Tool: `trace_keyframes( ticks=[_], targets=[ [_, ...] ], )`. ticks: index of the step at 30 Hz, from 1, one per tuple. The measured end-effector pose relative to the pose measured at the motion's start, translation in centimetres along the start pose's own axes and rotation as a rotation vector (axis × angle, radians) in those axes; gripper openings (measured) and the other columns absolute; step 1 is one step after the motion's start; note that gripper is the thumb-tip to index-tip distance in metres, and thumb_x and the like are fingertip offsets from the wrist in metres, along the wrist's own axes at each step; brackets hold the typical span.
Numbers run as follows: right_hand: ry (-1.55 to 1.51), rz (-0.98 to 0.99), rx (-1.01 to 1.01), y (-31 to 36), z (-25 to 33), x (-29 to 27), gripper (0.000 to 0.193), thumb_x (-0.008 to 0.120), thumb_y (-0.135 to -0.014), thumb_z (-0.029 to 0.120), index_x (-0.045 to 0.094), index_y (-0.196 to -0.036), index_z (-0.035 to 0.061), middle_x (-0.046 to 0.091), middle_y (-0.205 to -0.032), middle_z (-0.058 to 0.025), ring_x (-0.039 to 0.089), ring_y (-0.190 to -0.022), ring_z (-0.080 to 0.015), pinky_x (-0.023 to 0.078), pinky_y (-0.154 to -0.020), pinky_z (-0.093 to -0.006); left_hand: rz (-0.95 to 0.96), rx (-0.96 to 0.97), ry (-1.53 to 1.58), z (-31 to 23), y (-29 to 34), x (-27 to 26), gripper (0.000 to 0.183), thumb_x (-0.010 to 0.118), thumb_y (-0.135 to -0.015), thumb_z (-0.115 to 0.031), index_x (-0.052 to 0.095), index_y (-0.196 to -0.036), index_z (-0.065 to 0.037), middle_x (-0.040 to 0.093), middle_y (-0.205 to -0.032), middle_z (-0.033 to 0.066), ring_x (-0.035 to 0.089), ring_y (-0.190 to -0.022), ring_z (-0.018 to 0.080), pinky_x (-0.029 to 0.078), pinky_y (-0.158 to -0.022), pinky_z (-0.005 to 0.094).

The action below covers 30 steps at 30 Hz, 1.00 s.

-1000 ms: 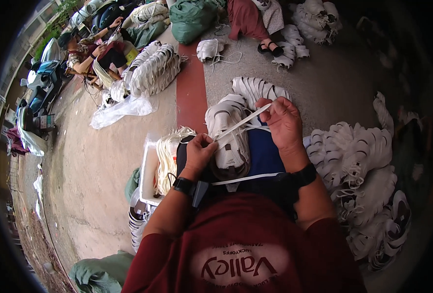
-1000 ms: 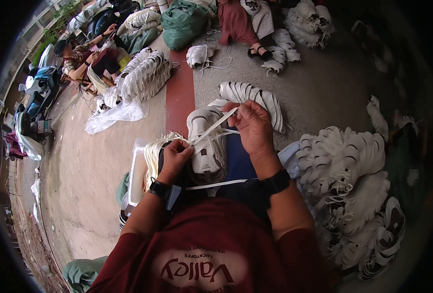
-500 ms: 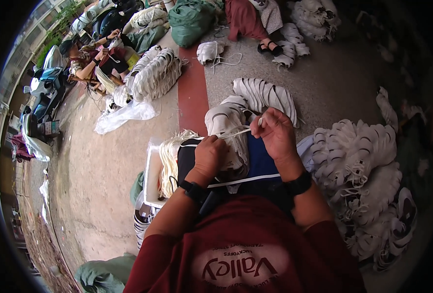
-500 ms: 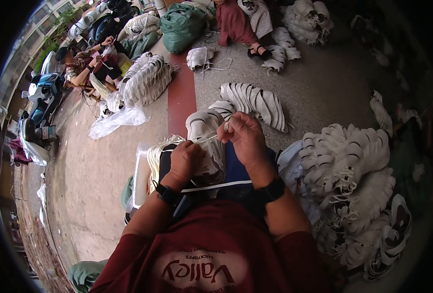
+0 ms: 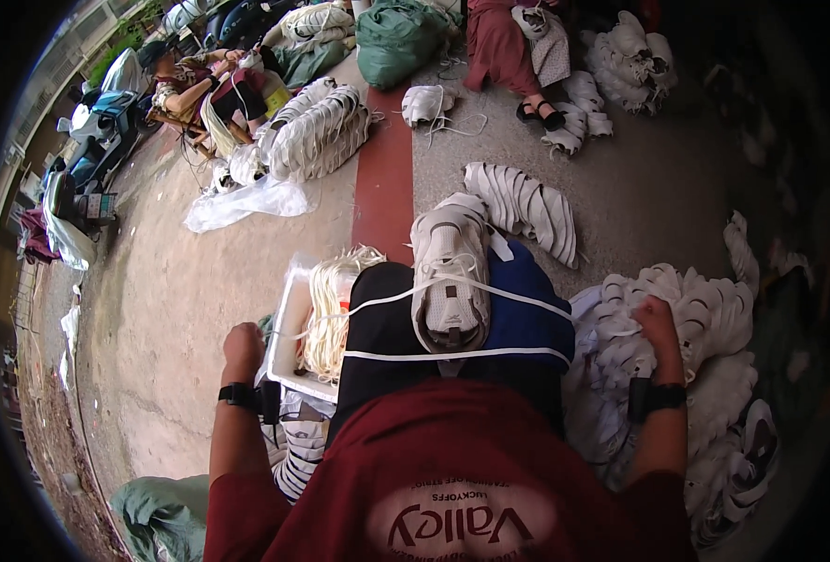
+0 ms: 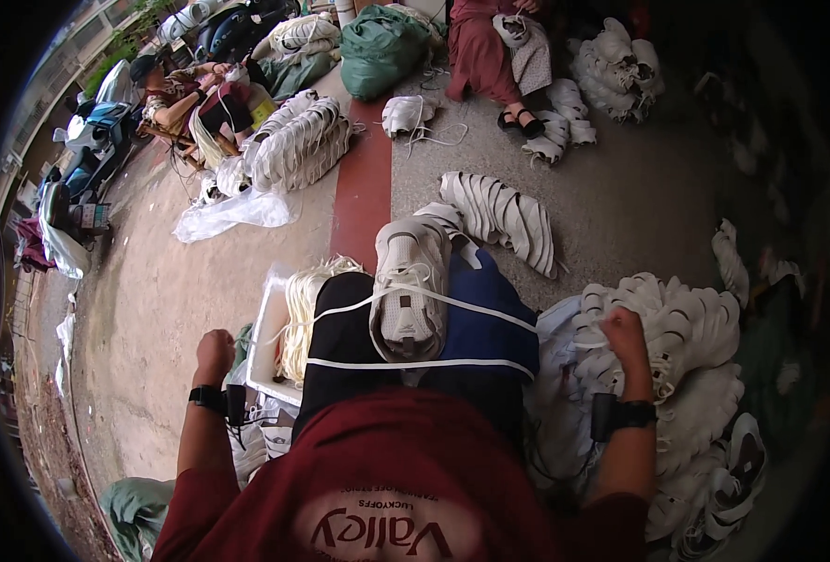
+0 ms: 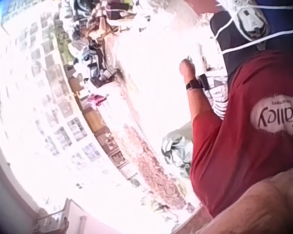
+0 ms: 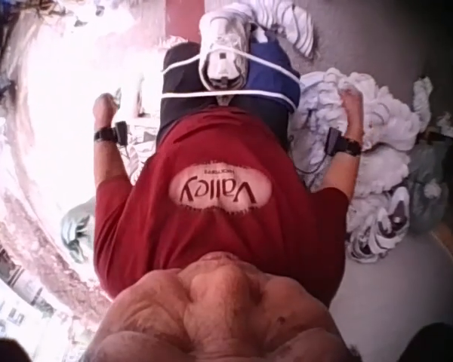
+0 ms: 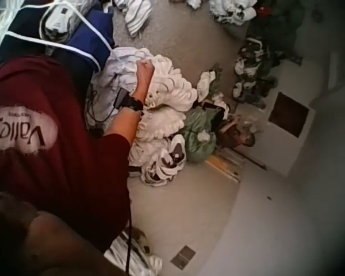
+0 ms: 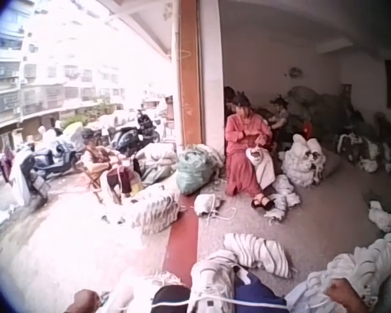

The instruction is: Lacing a white shoe upper as part of a manufacturing process.

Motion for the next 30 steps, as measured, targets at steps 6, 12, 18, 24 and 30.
trace_keyframes(
  ticks=[6,12,18,24,30],
  targets=[
    [-0.331,0.234,-0.323,-1.4,13.0,18.5,0.004,0.064,-0.075,0.006,0.062,-0.075,0.0036,0.059,-0.065,-0.0007,0.050,-0.053,-0.0049,0.037,-0.047,-0.0197,-0.001,0.463,0.765,-24.1,-0.4,-4.0,0.019,0.068,-0.071,-0.015,0.064,-0.084,-0.001,0.062,-0.072,0.0194,0.062,-0.068,0.0338,0.048,-0.062,0.0395],
    [-0.461,0.178,-0.179,-2.1,15.7,25.5,0.007,0.065,-0.074,0.005,0.063,-0.071,-0.0006,0.057,-0.057,-0.0013,0.049,-0.048,-0.0060,0.036,-0.044,-0.0203,0.151,0.475,0.972,-31.8,-1.0,-2.6,0.018,0.068,-0.074,-0.016,0.065,-0.077,0.001,0.061,-0.066,0.0166,0.062,-0.062,0.0270,0.047,-0.060,0.0350],
    [-0.696,0.238,-0.099,-1.9,16.2,26.4,0.005,0.061,-0.074,0.002,0.063,-0.071,-0.0013,0.057,-0.059,-0.0008,0.047,-0.049,-0.0061,0.035,-0.046,-0.0199,0.328,0.338,1.435,-32.1,-1.7,0.8,0.018,0.064,-0.078,-0.014,0.065,-0.080,0.003,0.061,-0.063,0.0072,0.057,-0.058,0.0140,0.047,-0.060,0.0292],
    [-0.862,0.585,0.040,-2.0,16.5,28.3,0.016,0.059,-0.075,0.012,0.059,-0.063,0.0000,0.055,-0.056,-0.0042,0.049,-0.049,-0.0104,0.036,-0.045,-0.0252,0.035,0.956,1.096,-33.6,1.1,-5.9,0.013,0.057,-0.081,-0.011,0.062,-0.078,0.001,0.060,-0.070,0.0006,0.054,-0.064,0.0099,0.045,-0.064,0.0242],
    [0.124,0.031,-0.428,-0.5,19.2,25.0,0.035,0.059,-0.075,0.025,0.051,-0.065,-0.0075,0.046,-0.056,-0.0184,0.051,-0.049,-0.0222,0.039,-0.052,-0.0414,0.209,0.265,1.028,-31.3,-1.8,1.0,0.021,0.054,-0.073,-0.016,0.059,-0.075,0.004,0.058,-0.065,0.0130,0.054,-0.061,0.0179,0.045,-0.060,0.0315]
  ],
)
Point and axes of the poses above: each hand's wrist, its own y-axis away from the middle knuckle, its own x-axis out of the palm, z = x × y, the point moved 10 cm from there along -y, towards the middle knuckle
